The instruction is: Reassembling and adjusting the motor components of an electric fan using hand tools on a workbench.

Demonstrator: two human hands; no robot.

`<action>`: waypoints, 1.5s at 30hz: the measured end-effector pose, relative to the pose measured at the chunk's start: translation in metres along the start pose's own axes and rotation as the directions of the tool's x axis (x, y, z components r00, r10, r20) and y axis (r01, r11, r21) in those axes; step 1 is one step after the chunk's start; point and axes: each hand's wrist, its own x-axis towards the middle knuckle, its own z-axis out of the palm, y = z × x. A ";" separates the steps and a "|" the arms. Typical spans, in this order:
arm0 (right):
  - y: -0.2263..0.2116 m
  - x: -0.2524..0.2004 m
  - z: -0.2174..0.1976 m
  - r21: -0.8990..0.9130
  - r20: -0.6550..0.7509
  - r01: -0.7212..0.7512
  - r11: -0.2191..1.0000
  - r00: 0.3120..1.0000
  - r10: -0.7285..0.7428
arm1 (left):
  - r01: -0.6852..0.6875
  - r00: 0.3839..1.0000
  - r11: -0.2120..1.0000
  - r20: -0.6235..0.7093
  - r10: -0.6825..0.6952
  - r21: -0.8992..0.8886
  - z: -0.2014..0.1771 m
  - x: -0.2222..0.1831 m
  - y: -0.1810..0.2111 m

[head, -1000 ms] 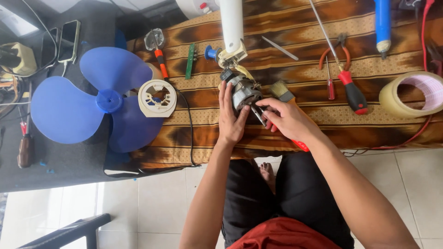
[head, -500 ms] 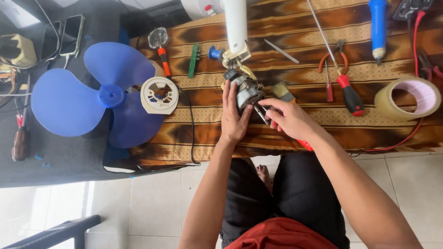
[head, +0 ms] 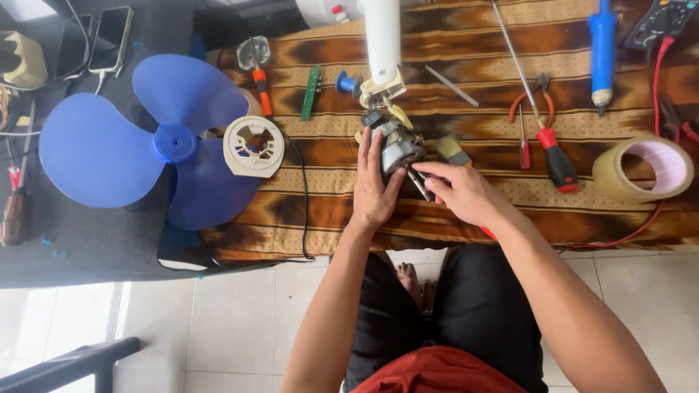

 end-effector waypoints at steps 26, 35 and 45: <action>0.013 0.001 0.007 0.063 -0.039 0.103 0.993 0.994 -0.101 | -0.057 0.998 0.998 -0.026 0.057 0.017 0.005 -0.002 -0.006; 0.011 -0.001 0.004 -0.148 -0.003 0.185 0.972 0.982 -0.187 | -0.051 0.998 0.998 -0.023 0.051 0.038 0.004 -0.007 -0.003; 0.001 -0.003 -0.007 -0.207 0.019 0.194 0.959 0.981 -0.194 | -0.071 0.997 0.996 -0.033 0.073 0.048 0.008 -0.003 -0.005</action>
